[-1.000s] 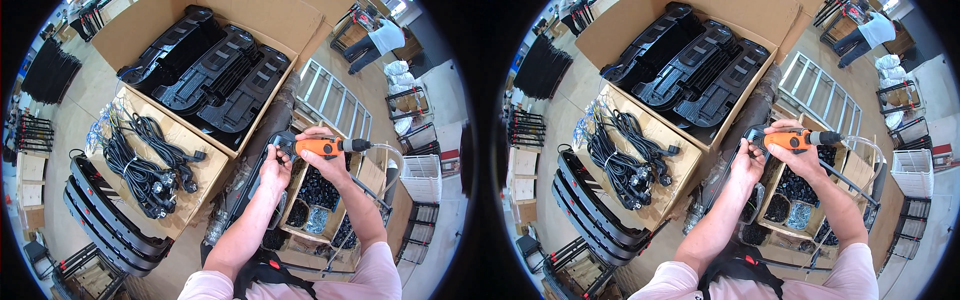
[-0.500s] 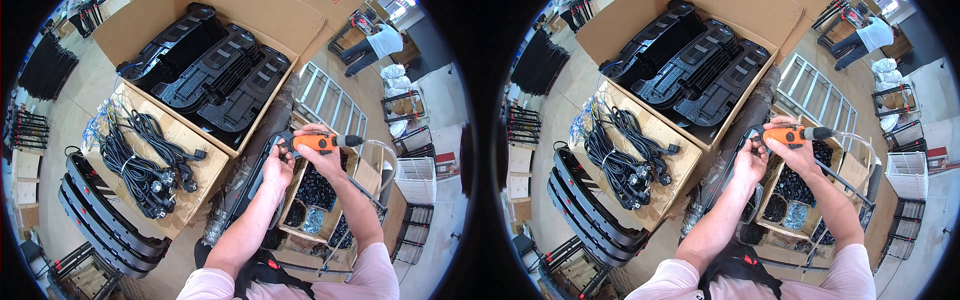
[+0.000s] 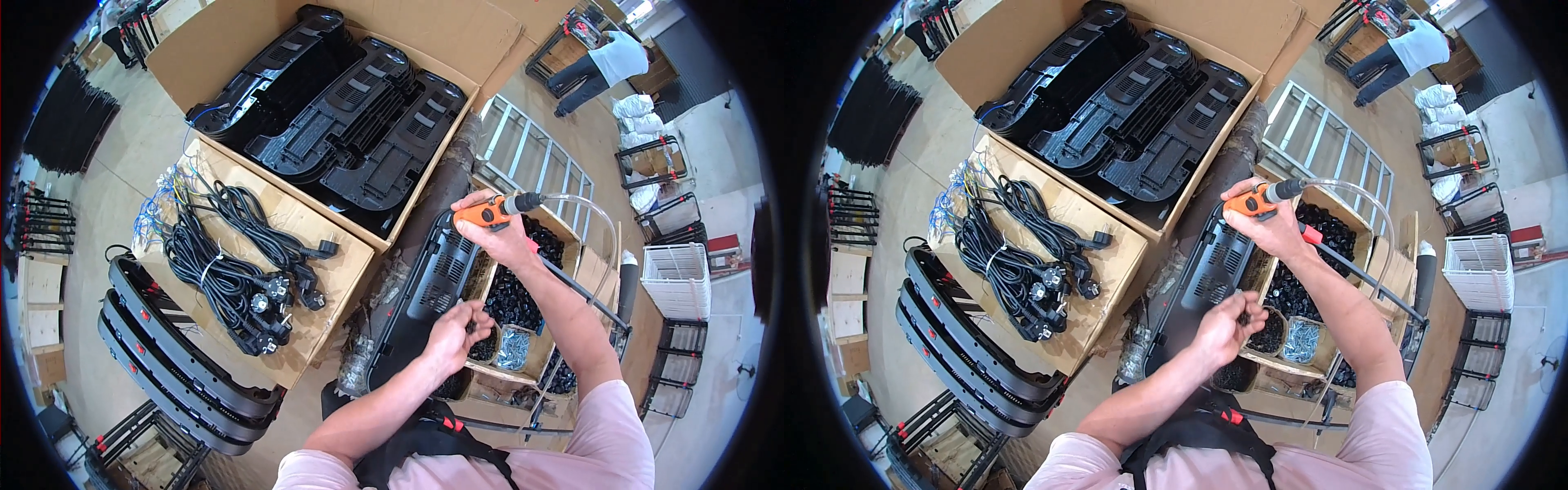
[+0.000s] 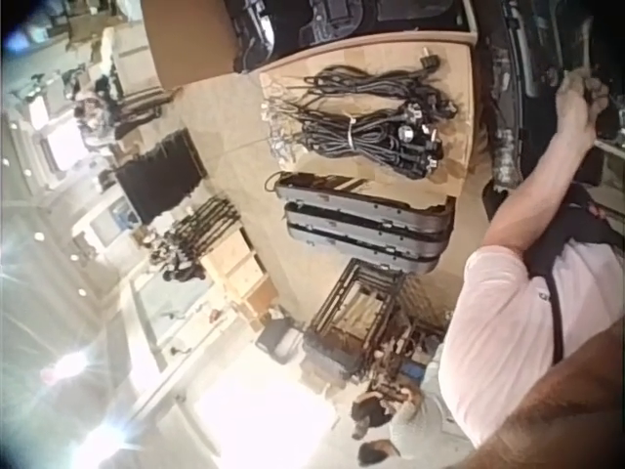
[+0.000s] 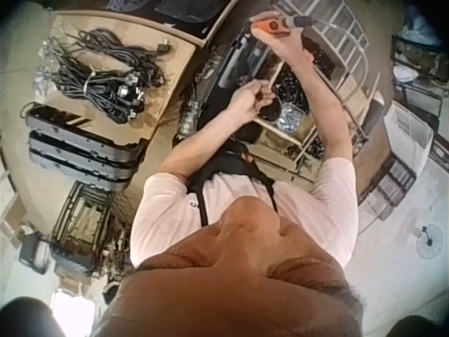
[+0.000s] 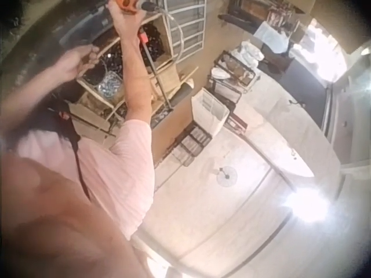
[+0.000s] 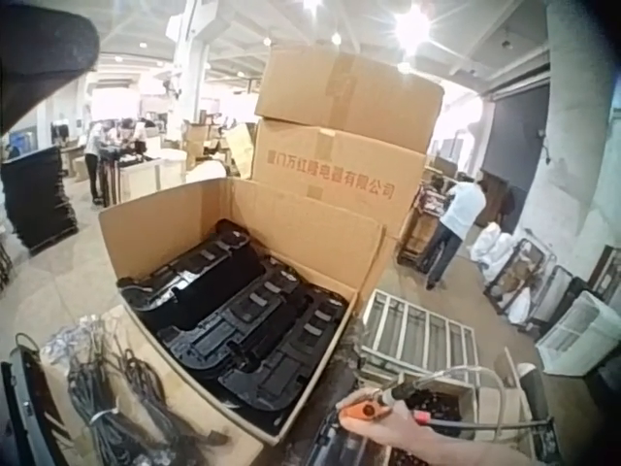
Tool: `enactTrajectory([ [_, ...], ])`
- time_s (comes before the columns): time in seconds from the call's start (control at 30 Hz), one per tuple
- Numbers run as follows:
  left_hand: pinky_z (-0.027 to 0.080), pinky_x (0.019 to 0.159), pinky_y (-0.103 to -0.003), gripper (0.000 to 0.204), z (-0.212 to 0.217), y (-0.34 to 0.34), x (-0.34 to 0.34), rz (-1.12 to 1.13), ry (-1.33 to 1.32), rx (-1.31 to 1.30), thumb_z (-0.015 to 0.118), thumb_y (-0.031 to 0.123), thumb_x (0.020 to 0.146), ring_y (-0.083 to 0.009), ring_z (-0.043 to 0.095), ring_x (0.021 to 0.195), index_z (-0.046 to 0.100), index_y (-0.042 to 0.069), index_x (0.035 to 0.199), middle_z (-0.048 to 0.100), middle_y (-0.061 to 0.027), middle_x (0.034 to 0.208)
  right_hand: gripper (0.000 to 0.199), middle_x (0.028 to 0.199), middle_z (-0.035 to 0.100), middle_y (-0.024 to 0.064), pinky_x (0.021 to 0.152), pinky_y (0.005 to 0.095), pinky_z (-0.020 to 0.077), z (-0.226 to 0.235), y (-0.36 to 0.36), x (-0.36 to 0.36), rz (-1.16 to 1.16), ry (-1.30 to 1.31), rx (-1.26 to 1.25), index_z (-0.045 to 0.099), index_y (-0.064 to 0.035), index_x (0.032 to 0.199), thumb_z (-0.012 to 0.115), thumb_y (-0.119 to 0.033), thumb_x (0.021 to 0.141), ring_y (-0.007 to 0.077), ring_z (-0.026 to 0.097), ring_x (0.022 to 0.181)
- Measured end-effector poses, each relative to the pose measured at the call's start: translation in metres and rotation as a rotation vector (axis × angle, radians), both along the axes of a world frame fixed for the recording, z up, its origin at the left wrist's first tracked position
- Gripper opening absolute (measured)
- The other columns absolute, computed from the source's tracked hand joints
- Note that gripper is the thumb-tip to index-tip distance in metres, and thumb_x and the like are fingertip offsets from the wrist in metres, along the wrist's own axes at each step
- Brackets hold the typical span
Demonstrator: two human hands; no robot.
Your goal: Assemble a plastic housing component for a power tool by inserting components and securing them with screws using a pneumatic screwdriver.
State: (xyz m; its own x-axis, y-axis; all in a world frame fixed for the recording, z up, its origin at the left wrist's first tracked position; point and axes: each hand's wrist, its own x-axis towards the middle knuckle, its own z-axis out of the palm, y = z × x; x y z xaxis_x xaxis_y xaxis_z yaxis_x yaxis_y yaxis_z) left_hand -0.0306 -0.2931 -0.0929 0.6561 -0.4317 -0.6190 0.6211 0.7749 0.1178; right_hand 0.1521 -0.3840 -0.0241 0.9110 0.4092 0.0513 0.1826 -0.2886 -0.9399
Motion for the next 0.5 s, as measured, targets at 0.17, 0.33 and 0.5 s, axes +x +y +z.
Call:
enactTrajectory([
  [0.17,0.061,0.093,-0.039,0.029,-0.006,0.004,-0.051,-0.070,0.098,0.011,0.043,0.020,0.115,-0.0238,0.070,0.100,0.059,-0.001,0.127,0.067,-0.0121,0.111,0.031,0.113,0.074,0.0080,0.096,0.0334,0.0561,0.005,0.007,-0.004,-0.041,0.027,0.035,0.068,-0.0045,0.112,0.082,-0.009,0.085,0.0160,0.070,0.104],
  [0.33,0.060,0.093,-0.036,0.026,-0.009,0.013,-0.075,-0.160,0.067,0.022,0.047,0.019,0.114,-0.0211,0.069,0.099,0.061,0.000,0.126,0.068,-0.0100,0.111,0.032,0.113,0.074,0.0077,0.097,0.0342,0.0559,0.003,0.007,-0.007,-0.097,0.051,0.040,0.068,-0.0054,0.111,0.083,-0.011,0.084,0.0161,0.070,0.105],
  [0.5,0.057,0.095,-0.038,0.026,-0.009,0.024,-0.088,-0.213,0.027,0.080,0.047,0.017,0.113,-0.0207,0.068,0.102,0.064,0.001,0.124,0.068,-0.0089,0.111,0.034,0.114,0.074,0.0076,0.097,0.0343,0.0557,0.001,0.012,-0.013,-0.145,0.063,0.036,0.067,-0.0067,0.113,0.084,-0.012,0.083,0.0163,0.070,0.105],
])
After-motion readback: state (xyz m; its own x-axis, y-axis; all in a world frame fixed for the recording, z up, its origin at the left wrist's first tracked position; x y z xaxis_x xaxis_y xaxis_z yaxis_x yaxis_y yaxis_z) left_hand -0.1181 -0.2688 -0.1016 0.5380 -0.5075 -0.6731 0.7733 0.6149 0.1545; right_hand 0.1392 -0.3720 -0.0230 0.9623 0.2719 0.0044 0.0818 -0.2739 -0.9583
